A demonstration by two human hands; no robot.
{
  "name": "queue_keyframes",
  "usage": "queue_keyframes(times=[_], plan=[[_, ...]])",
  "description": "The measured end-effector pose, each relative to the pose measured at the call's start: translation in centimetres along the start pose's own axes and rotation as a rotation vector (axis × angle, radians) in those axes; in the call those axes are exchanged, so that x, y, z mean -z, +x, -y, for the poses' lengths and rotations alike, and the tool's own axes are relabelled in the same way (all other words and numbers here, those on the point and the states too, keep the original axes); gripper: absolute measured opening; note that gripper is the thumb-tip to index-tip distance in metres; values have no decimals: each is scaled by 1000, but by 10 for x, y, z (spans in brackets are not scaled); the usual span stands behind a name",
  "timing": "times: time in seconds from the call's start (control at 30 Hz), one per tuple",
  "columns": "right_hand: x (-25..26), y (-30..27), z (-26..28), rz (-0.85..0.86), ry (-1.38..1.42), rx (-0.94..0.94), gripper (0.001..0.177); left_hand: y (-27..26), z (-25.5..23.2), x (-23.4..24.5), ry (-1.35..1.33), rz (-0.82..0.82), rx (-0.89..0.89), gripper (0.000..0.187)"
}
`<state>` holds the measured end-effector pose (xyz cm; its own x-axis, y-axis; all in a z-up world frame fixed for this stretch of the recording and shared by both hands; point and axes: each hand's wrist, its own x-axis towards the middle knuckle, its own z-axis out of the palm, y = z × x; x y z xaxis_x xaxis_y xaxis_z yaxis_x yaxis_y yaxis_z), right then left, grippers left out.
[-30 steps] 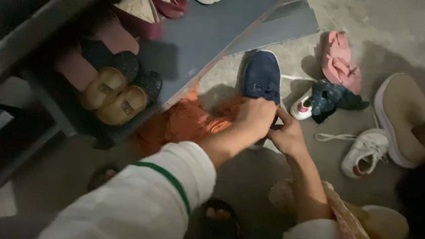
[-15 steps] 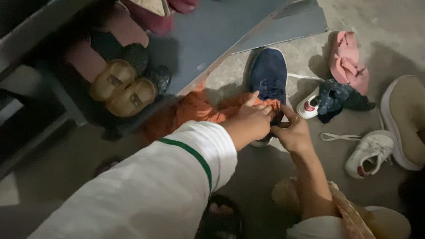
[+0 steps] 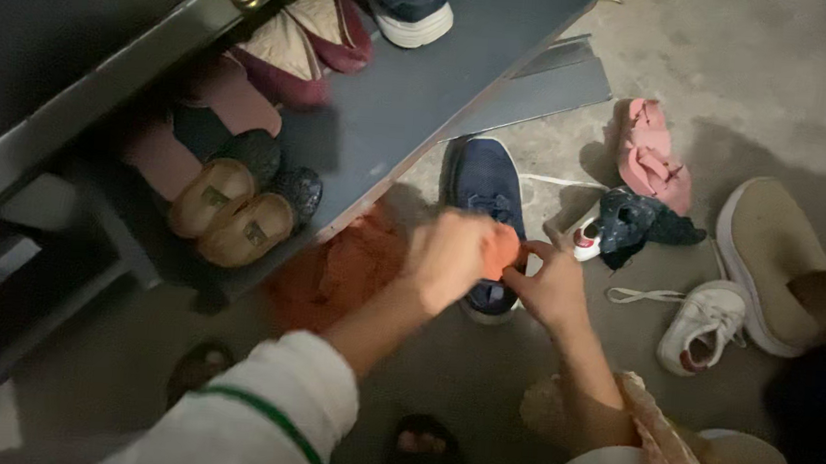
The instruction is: The person sits on the floor and wipes the exterior and interior of a blue sneaker with an orange cloth, then places it on a nearby shoe rack. They repeat the process with a beige slip-on shoe, wiping it thoroughly before setting it aside.
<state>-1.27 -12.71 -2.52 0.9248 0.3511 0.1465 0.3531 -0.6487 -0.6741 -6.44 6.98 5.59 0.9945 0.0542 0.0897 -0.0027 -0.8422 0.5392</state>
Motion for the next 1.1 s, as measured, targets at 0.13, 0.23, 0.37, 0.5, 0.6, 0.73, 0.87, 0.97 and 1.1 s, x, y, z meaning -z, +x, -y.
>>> queue_keyframes(times=[0.13, 0.23, 0.37, 0.5, 0.6, 0.73, 0.87, 0.97, 1.1], plan=[[15, 1, 23, -16, 12, -51, 33, 7, 16, 25, -292, -226, 409, 27], [23, 7, 43, 23, -8, -29, 40, 13, 33, 38, -973, -511, 481, 26], [24, 18, 60, 7, -110, -11, 57, 14, 39, 43, -1728, -450, 834, 41], [20, 33, 62, 84, -224, 46, 34, 7, 32, 46, -1855, -449, 1012, 55], [20, 40, 64, 5, -51, 47, 19, 5, 29, 50, -2036, -328, 730, 50], [28, 40, 65, 22, 41, -129, 19, 6, 20, 43, -1833, -364, 929, 47], [35, 43, 67, -63, 42, -90, 18, 0, -1, 26, -998, -376, 484, 25], [41, 52, 63, 46, -236, -12, 17, -3, -17, 12, -523, -221, 40, 15], [43, 49, 59, -57, -98, -127, 22, 1, -23, 2, -286, 2, -183, 14]])
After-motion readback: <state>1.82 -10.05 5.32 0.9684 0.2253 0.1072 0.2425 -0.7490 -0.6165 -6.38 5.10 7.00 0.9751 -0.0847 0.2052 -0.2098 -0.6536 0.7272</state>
